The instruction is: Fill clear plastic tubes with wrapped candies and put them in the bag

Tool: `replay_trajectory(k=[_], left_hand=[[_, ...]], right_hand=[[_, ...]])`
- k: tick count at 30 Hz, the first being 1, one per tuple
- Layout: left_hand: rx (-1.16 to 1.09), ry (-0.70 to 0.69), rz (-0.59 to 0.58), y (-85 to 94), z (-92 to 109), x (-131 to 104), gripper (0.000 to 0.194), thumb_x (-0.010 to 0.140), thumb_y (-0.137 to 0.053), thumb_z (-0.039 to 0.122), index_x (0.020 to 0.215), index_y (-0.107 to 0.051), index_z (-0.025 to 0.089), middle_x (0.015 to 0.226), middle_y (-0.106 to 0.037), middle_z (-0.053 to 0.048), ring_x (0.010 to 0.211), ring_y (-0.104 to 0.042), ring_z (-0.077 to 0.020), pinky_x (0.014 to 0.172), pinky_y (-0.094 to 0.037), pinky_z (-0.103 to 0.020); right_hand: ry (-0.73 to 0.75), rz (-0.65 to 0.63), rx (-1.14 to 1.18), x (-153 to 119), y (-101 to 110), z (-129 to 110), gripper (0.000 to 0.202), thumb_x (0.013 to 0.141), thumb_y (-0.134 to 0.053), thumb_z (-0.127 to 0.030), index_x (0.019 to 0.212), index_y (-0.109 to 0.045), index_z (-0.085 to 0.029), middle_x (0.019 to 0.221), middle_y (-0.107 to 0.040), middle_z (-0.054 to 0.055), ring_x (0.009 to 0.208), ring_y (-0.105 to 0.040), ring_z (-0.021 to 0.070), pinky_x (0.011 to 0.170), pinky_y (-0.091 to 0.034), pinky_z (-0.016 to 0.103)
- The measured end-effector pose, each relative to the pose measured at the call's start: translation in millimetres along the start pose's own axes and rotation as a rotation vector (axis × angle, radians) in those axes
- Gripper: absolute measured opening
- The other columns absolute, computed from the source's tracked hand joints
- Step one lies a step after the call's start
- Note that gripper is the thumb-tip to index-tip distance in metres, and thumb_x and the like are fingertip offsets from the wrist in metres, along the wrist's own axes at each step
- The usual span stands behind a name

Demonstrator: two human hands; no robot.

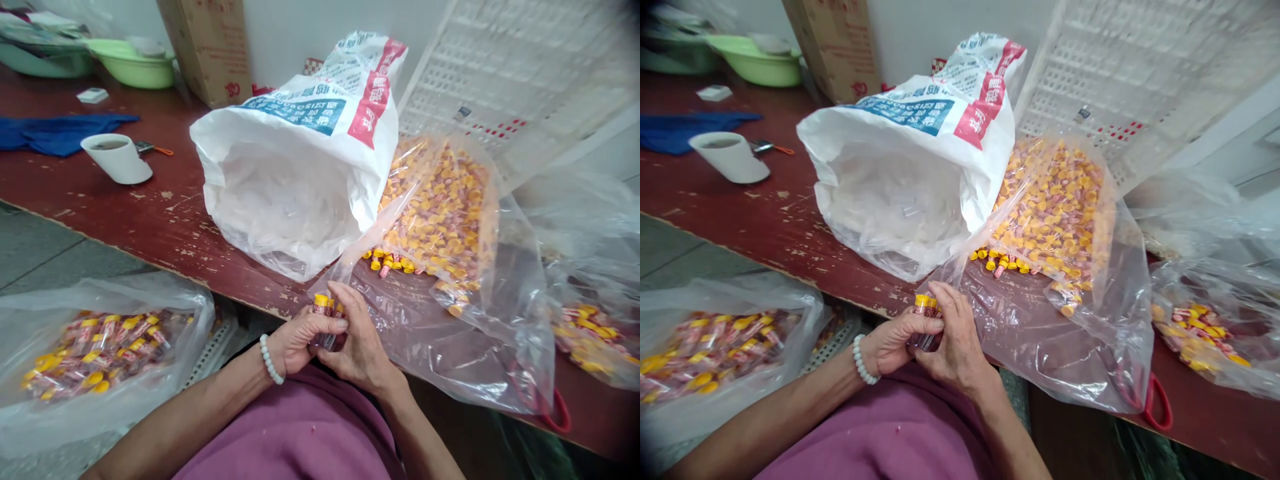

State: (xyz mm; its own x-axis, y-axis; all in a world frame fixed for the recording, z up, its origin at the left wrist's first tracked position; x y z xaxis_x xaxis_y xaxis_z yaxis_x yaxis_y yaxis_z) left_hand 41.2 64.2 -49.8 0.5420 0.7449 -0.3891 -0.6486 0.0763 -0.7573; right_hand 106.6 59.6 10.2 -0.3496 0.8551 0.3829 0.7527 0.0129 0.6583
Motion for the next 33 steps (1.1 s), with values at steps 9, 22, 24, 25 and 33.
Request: replay_trajectory(k=[9, 22, 24, 25, 33], left_hand=[[-0.042, 0.057, -0.016, -5.6, -6, -2, 0.03, 0.052, -0.075, 0.009, 0.079, -0.063, 0.012, 0.073, -0.059, -0.002, 0.069, -0.054, -0.0125, 0.069, -0.041, -0.026], [-0.082, 0.032, 0.068, 8.9, 4, -6, 0.031, 0.05, -0.082, 0.02, 0.072, -0.064, 0.008, 0.063, -0.06, -0.003, 0.052, -0.054, -0.0083, 0.052, -0.039, -0.018], [-0.098, -0.019, 0.043, 6.5, 9, -6, 0.031, 0.05, -0.082, 0.018, 0.073, -0.064, 0.008, 0.065, -0.06, -0.003, 0.054, -0.054, -0.0084, 0.056, -0.041, -0.019], [-0.093, -0.05, 0.026, 5.2, 13, -6, 0.03, 0.051, -0.082, 0.017, 0.073, -0.063, 0.009, 0.065, -0.059, -0.002, 0.055, -0.054, -0.0086, 0.057, -0.042, -0.019], [-0.011, -0.128, 0.011, 14.1, 32, -18, 0.026, 0.057, -0.076, 0.009, 0.081, -0.065, 0.009, 0.072, -0.062, -0.004, 0.064, -0.057, -0.0116, 0.066, -0.045, -0.024]], right_hand=[[0.007, -0.036, -0.014, 4, 2, 0, 0.061, 0.053, -0.066, -0.022, 0.112, -0.051, -0.021, 0.108, -0.058, 0.008, 0.099, -0.052, 0.0251, 0.087, -0.042, 0.041], [0.023, -0.079, 0.019, 4, -14, 9, 0.072, 0.055, -0.067, -0.011, 0.122, -0.045, -0.021, 0.111, -0.057, 0.009, 0.102, -0.054, 0.0258, 0.087, -0.048, 0.041], [0.03, -0.047, 0.033, 8, -12, 6, 0.067, 0.057, -0.064, -0.01, 0.12, -0.047, -0.022, 0.11, -0.058, 0.008, 0.101, -0.055, 0.0247, 0.087, -0.049, 0.041], [0.027, -0.033, 0.048, 11, -12, 4, 0.066, 0.057, -0.063, -0.009, 0.12, -0.048, -0.022, 0.111, -0.058, 0.008, 0.102, -0.055, 0.0247, 0.088, -0.048, 0.041], [-0.137, -0.05, 0.333, 14, -30, 6, 0.084, 0.065, -0.07, -0.018, 0.137, -0.026, -0.022, 0.132, -0.045, 0.012, 0.116, -0.051, 0.0238, 0.1, -0.043, 0.041]])
Point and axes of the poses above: each hand's wrist, its own x-axis towards the middle knuckle, its own y-axis out of the back of the hand, z = x × y, the point moved 7 cm from there along x, towards the middle knuckle
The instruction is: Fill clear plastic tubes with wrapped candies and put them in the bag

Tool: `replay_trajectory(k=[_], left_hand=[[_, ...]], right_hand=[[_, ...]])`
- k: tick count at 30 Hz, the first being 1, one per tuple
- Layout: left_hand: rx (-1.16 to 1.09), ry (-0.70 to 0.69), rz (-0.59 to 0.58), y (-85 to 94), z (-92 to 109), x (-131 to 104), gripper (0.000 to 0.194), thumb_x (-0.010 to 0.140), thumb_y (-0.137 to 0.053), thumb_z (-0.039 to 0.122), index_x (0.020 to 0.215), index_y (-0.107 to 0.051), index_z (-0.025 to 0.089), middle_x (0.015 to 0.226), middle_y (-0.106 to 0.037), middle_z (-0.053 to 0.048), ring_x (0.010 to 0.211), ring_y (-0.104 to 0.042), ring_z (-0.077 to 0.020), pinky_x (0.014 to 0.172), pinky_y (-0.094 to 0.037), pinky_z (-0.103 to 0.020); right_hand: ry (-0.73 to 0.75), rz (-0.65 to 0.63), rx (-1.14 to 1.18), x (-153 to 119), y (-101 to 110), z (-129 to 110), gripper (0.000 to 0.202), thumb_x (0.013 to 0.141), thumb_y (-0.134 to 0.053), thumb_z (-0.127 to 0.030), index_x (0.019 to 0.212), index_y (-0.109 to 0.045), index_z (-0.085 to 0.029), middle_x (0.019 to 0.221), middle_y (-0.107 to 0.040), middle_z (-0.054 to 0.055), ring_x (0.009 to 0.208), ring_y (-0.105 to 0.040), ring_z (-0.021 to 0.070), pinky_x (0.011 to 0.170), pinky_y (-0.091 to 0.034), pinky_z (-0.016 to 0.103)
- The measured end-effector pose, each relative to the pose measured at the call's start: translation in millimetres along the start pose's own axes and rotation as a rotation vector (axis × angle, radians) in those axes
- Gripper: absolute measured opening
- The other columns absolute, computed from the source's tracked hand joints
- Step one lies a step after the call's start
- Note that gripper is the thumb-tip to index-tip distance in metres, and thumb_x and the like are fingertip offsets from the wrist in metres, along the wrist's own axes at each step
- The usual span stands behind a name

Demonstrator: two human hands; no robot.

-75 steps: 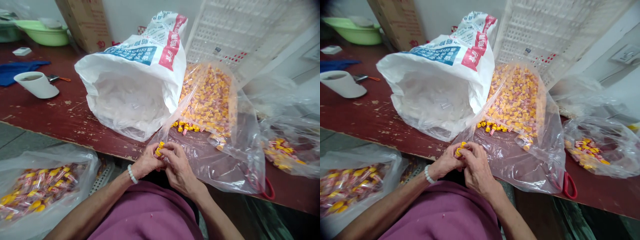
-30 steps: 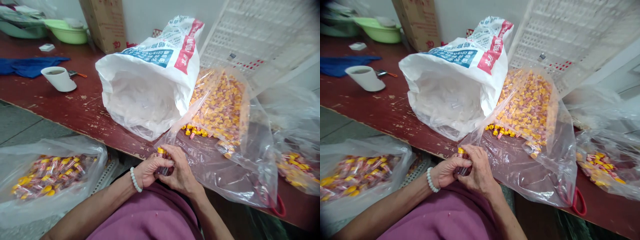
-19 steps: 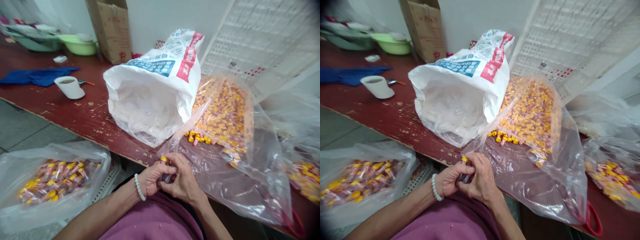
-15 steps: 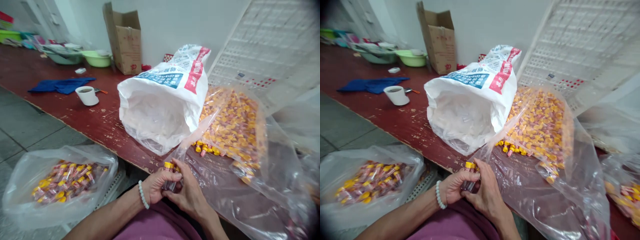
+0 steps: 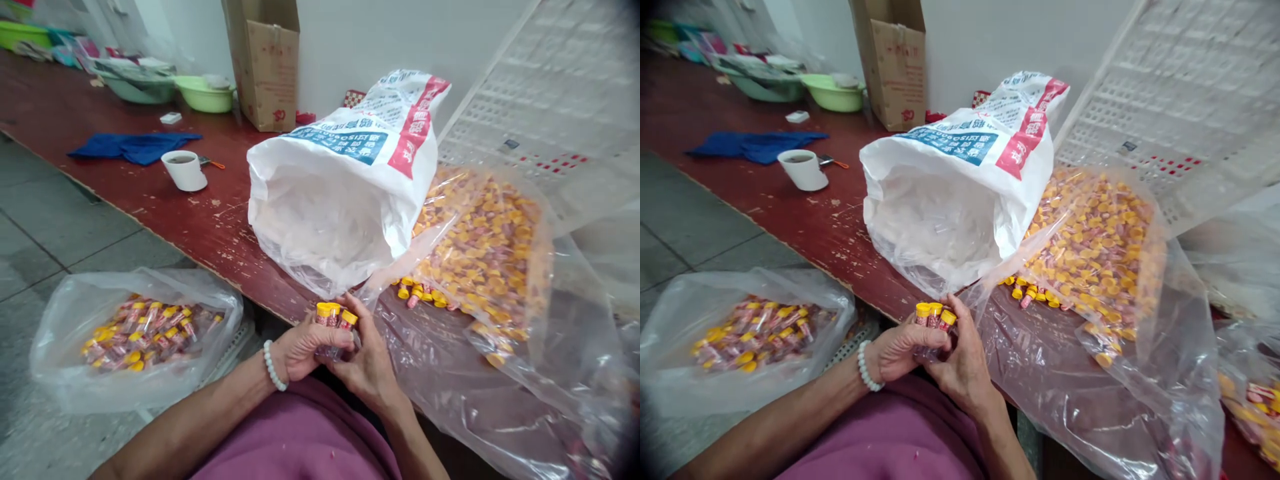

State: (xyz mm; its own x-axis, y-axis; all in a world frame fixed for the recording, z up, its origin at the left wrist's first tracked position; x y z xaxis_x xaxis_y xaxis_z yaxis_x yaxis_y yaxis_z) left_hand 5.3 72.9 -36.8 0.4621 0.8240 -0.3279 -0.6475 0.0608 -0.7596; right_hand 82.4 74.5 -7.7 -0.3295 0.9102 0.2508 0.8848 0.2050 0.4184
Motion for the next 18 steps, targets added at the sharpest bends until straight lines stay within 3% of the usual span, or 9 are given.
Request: replay_trajectory(k=[5, 12, 18], left_hand=[[0.039, -0.032, 0.045, 10.2, 6, -10, 0.02, 0.056, -0.074, 0.01, 0.073, -0.065, 0.008, 0.068, -0.061, -0.004, 0.061, -0.056, -0.0115, 0.062, -0.045, -0.023], [-0.103, 0.002, 0.094, 24.1, 8, -14, 0.022, 0.05, -0.076, 0.012, 0.068, -0.064, 0.01, 0.06, -0.059, -0.001, 0.053, -0.055, -0.0088, 0.058, -0.045, -0.02], [-0.145, -0.016, 0.118, 44.1, 18, -26, 0.023, 0.049, -0.076, 0.014, 0.066, -0.062, 0.008, 0.06, -0.06, -0.002, 0.051, -0.055, -0.0076, 0.052, -0.044, -0.017]], right_hand=[[0.064, -0.064, -0.068, 5, -11, 0, 0.071, 0.065, -0.071, -0.022, 0.128, -0.038, -0.021, 0.126, -0.048, 0.011, 0.115, -0.05, 0.0252, 0.099, -0.043, 0.043], [0.155, -0.13, -0.179, 22, -20, -14, 0.065, 0.053, -0.065, -0.014, 0.115, -0.047, -0.021, 0.111, -0.055, 0.007, 0.103, -0.054, 0.0245, 0.09, -0.047, 0.04], [0.176, -0.203, -0.298, 33, -54, -15, 0.062, 0.06, -0.072, -0.031, 0.116, -0.047, -0.022, 0.107, -0.059, 0.007, 0.094, -0.06, 0.0232, 0.079, -0.053, 0.036]])
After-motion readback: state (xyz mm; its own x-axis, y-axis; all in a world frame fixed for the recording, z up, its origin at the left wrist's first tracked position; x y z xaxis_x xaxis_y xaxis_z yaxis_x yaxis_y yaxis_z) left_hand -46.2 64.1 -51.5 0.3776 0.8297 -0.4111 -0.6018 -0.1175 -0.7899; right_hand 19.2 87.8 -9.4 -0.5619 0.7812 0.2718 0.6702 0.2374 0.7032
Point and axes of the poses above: each hand's wrist, its own x-axis towards the middle knuckle, its own y-axis out of the back of the hand, z = x × y, the point moved 7 cm from there along x, towards the middle knuckle
